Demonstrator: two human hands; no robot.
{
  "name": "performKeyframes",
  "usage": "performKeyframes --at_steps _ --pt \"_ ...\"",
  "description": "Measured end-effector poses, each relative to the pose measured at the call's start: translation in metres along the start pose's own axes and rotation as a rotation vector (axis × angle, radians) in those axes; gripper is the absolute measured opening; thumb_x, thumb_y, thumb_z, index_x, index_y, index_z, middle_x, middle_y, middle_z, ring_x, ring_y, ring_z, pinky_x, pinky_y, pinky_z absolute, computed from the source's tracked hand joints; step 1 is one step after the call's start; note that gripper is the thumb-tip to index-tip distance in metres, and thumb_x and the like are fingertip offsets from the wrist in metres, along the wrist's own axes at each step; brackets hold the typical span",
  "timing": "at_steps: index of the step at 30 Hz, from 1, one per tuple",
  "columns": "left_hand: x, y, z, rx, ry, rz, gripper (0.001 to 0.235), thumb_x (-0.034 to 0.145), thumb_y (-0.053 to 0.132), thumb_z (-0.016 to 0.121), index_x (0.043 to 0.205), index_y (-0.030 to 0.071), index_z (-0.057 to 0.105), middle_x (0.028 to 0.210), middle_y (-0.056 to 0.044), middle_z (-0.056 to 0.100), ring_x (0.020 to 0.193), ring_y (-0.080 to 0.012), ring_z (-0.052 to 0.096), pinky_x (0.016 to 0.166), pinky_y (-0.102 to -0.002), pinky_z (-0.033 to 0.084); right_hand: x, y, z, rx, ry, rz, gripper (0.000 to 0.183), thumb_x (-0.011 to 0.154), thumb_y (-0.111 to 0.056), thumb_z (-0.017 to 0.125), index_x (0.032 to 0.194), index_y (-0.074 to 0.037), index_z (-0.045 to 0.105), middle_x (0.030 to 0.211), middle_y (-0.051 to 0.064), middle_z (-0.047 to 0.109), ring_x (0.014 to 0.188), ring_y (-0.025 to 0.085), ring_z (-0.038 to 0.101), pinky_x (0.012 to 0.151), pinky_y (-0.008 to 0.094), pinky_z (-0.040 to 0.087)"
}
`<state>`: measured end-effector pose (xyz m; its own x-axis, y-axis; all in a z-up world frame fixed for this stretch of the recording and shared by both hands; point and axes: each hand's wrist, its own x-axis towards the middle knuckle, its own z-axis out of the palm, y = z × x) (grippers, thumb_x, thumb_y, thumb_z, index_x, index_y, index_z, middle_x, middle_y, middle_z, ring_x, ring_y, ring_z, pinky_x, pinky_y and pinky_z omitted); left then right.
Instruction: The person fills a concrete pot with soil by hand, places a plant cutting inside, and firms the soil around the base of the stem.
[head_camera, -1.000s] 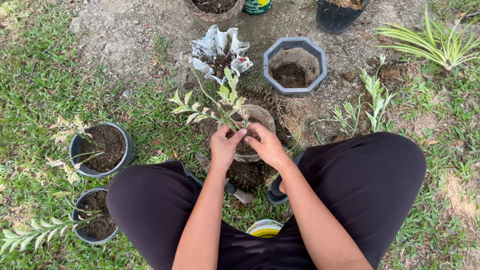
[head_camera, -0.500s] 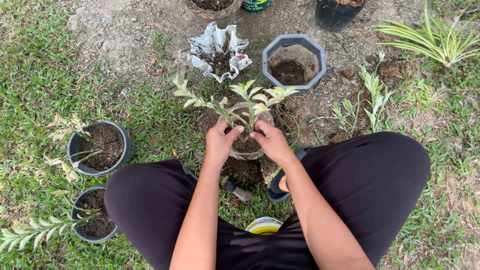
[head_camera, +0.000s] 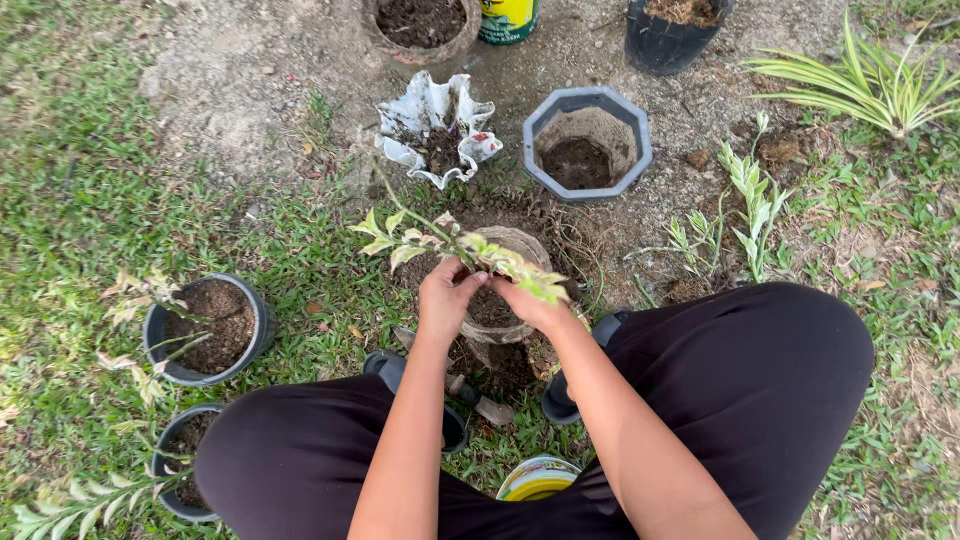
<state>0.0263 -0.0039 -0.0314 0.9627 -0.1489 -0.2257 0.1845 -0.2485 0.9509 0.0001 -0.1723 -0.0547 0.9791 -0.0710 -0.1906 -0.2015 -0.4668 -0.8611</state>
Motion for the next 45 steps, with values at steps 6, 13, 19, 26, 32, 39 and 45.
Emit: performKeyframes --at_steps 6,13,19,26,32,39,45 --pt "0.036 -0.055 0.009 -0.118 0.048 0.057 0.018 0.088 0.001 0.077 0.105 0.002 0.075 0.092 -0.008 0.075 0.082 -0.0116 0.066 0.076 -0.029 0.054 0.046 0.024 0.008 -0.179 -0.05 -0.114 0.043 0.085 -0.023 0.074 0.125 -0.01 0.065 0.107 0.017 0.073 0.099 0.035 0.07 0.085 0.046 0.054" --pt "0.049 -0.112 0.037 0.077 0.086 -0.156 0.02 0.083 0.009 0.081 0.101 0.003 0.076 0.087 -0.011 0.077 0.077 -0.0188 0.07 0.072 -0.032 0.055 0.058 0.08 0.026 -0.24 -0.019 0.119 0.039 0.084 -0.029 0.076 0.115 -0.007 0.067 0.102 0.018 0.072 0.093 0.037 0.07 0.083 0.047 0.055" --pt "0.047 -0.134 0.043 0.279 0.059 -0.178 0.021 0.081 0.015 0.081 0.099 0.005 0.077 0.086 -0.018 0.074 0.08 -0.0313 0.073 0.074 -0.041 0.055 0.058 0.116 0.038 -0.37 -0.068 0.204 0.034 0.087 -0.026 0.076 0.114 -0.006 0.068 0.098 0.021 0.072 0.089 0.039 0.069 0.081 0.048 0.055" --pt "0.05 -0.139 0.05 0.34 0.031 -0.223 0.021 0.082 0.017 0.083 0.096 0.005 0.075 0.083 -0.02 0.072 0.073 -0.034 0.07 0.069 -0.042 0.054 0.061 0.127 0.051 -0.363 -0.054 0.018 0.023 0.081 -0.014 0.076 0.1 -0.005 0.068 0.09 0.016 0.071 0.088 0.039 0.068 0.076 0.044 0.056" --pt "0.045 -0.128 0.052 0.352 -0.004 -0.26 0.016 0.086 0.015 0.079 0.097 0.006 0.072 0.084 -0.02 0.071 0.071 -0.0364 0.07 0.065 -0.045 0.053 0.06 0.119 0.048 -0.392 -0.067 -0.096 0.025 0.078 -0.013 0.078 0.099 -0.003 0.067 0.09 0.016 0.069 0.086 0.04 0.067 0.075 0.045 0.055" --pt "0.035 -0.141 0.064 0.564 0.021 -0.082 0.015 0.09 0.004 0.069 0.103 0.01 0.073 0.089 -0.024 0.071 0.087 -0.0436 0.07 0.074 -0.052 0.055 0.059 0.119 0.06 -0.415 -0.032 0.005 0.02 0.081 -0.014 0.075 0.099 -0.006 0.068 0.089 0.016 0.071 0.086 0.04 0.069 0.076 0.046 0.057" --pt "0.042 -0.139 0.056 0.526 0.062 -0.231 0.026 0.082 0.017 0.081 0.096 -0.002 0.07 0.091 -0.028 0.071 0.088 -0.0454 0.069 0.079 -0.051 0.056 0.055 0.118 0.057 -0.485 -0.005 -0.103 0.016 0.08 -0.015 0.07 0.091 -0.004 0.067 0.083 0.019 0.069 0.08 0.042 0.067 0.071 0.047 0.055"
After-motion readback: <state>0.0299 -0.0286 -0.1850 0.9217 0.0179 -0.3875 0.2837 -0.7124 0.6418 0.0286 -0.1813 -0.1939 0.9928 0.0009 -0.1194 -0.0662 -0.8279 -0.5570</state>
